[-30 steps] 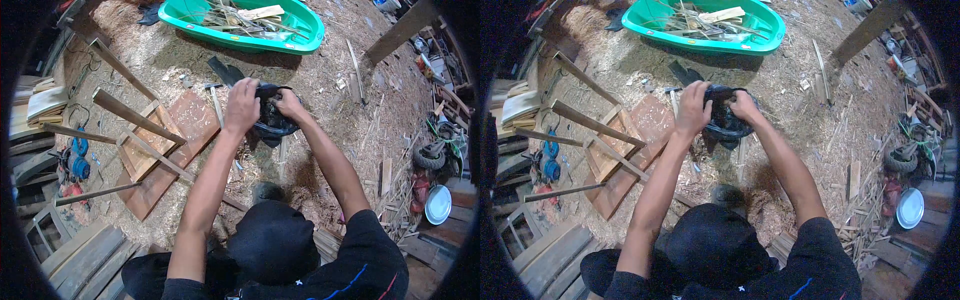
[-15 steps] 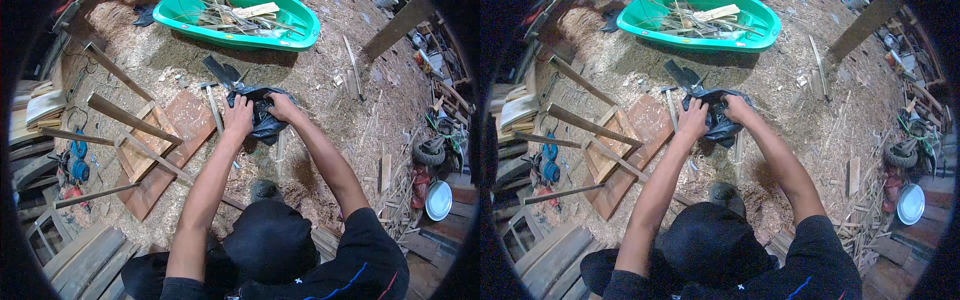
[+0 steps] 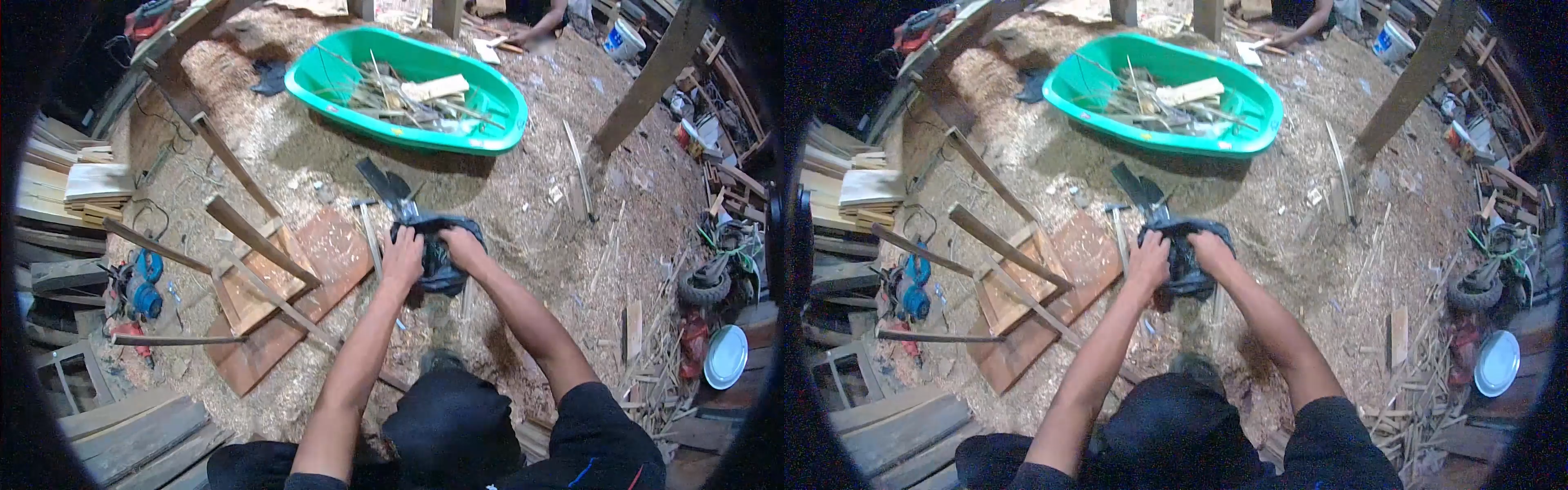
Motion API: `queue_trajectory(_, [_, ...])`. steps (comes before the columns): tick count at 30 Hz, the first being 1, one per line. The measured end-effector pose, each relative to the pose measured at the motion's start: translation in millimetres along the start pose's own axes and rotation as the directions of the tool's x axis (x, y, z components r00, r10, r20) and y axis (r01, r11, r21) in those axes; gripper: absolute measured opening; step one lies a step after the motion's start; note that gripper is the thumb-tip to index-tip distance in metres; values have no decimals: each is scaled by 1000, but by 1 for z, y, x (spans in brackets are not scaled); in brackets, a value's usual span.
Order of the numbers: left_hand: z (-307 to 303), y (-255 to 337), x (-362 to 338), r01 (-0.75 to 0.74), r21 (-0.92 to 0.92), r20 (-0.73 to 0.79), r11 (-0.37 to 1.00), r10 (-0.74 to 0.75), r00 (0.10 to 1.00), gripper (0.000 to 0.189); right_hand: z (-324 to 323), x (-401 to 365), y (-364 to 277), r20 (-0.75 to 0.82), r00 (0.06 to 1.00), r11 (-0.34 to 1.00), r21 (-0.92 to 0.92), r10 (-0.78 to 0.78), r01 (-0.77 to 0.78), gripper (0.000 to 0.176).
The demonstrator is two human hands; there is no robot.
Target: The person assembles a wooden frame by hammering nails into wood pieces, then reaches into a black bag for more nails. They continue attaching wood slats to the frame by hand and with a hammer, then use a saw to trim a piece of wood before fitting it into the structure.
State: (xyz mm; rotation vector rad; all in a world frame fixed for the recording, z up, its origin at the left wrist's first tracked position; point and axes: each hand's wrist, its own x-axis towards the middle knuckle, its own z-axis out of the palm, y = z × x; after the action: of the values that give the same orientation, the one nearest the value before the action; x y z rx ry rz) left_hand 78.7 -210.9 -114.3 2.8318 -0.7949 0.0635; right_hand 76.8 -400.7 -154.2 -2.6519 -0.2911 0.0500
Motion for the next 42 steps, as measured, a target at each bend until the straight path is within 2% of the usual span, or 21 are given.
queue_trajectory(2, [1,-8,4,-20,-47,-35,999,19,999,26,-11,-3,-15,6,999,998,-35,52,-51,26])
queue_trajectory(3, [-5,-10,5,-56,-103,-88,993,47,995,24,-3,-3,-9,-72,997,1000,-21,-1,0,27])
queue_trajectory(5, [-17,-13,7,-135,-209,-191,968,95,977,21,-17,0,-16,-63,998,999,-32,-19,17,28])
queue_trajectory(6, [-22,-14,10,-117,-266,-224,957,56,973,18,-22,2,-20,-86,995,998,-42,-39,36,26])
queue_trajectory(9, [-38,-20,28,-118,-417,-343,901,-36,939,13,-49,17,-30,8,1000,1000,0,17,-17,20])
queue_trajectory(11, [-53,-24,34,-123,-510,-351,851,-76,933,13,-60,25,-37,-70,997,1000,22,13,-12,16])
queue_trajectory(12, [-63,-26,34,-124,-556,-347,822,-94,933,13,-64,26,-38,-105,994,999,36,16,-13,15])
queue_trajectory(13, [-75,-27,32,-128,-594,-331,794,-97,939,12,-69,28,-39,-69,998,1000,20,7,-6,14])
queue_trajectory(16, [-114,-32,19,-19,-640,-229,768,-167,959,14,-89,22,-63,-133,982,990,63,131,-124,13])
queue_trajectory(19, [-158,-27,-6,154,-719,-11,677,-233,972,17,-144,11,-108,-118,979,983,105,165,-153,17])
queue_trajectory(22, [-223,-21,-31,171,-688,26,705,-212,977,18,-204,5,-153,-51,968,961,140,247,-238,20])
queue_trajectory(26, [-337,-2,-54,305,-726,114,616,-329,937,18,-309,-6,-236,-24,961,948,174,275,-267,20])
queue_trajectory(27, [-360,3,-61,321,-746,119,584,-357,926,18,-319,-10,-248,-149,971,964,219,186,-151,18])
queue_trajectory(30, [-447,22,-88,381,-765,106,519,-482,870,18,-381,-18,-306,-190,975,942,333,117,-48,16])
queue_trajectory(32, [-512,30,-104,409,-779,88,475,-563,821,17,-439,-17,-353,-158,984,934,355,88,-27,15])
queue_trajectory(33, [-544,32,-108,399,-770,22,497,-605,796,14,-468,-17,-375,-128,988,923,384,87,-32,15])
queue_trajectory(37, [-670,34,-134,453,-802,22,390,-738,674,12,-561,-14,-447,-37,999,899,439,28,-9,16])
queue_trajectory(39, [-719,32,-144,482,-751,-69,450,-780,622,12,-594,-9,-480,-11,1000,892,452,-7,11,16])
queue_trajectory(40, [-740,35,-151,506,-723,-103,470,-798,594,12,-606,-7,-493,-42,996,895,438,-74,85,15])
queue_trajectory(42, [-791,43,-157,455,-746,-193,485,-813,550,13,-623,0,-516,-92,974,885,407,-207,226,14])
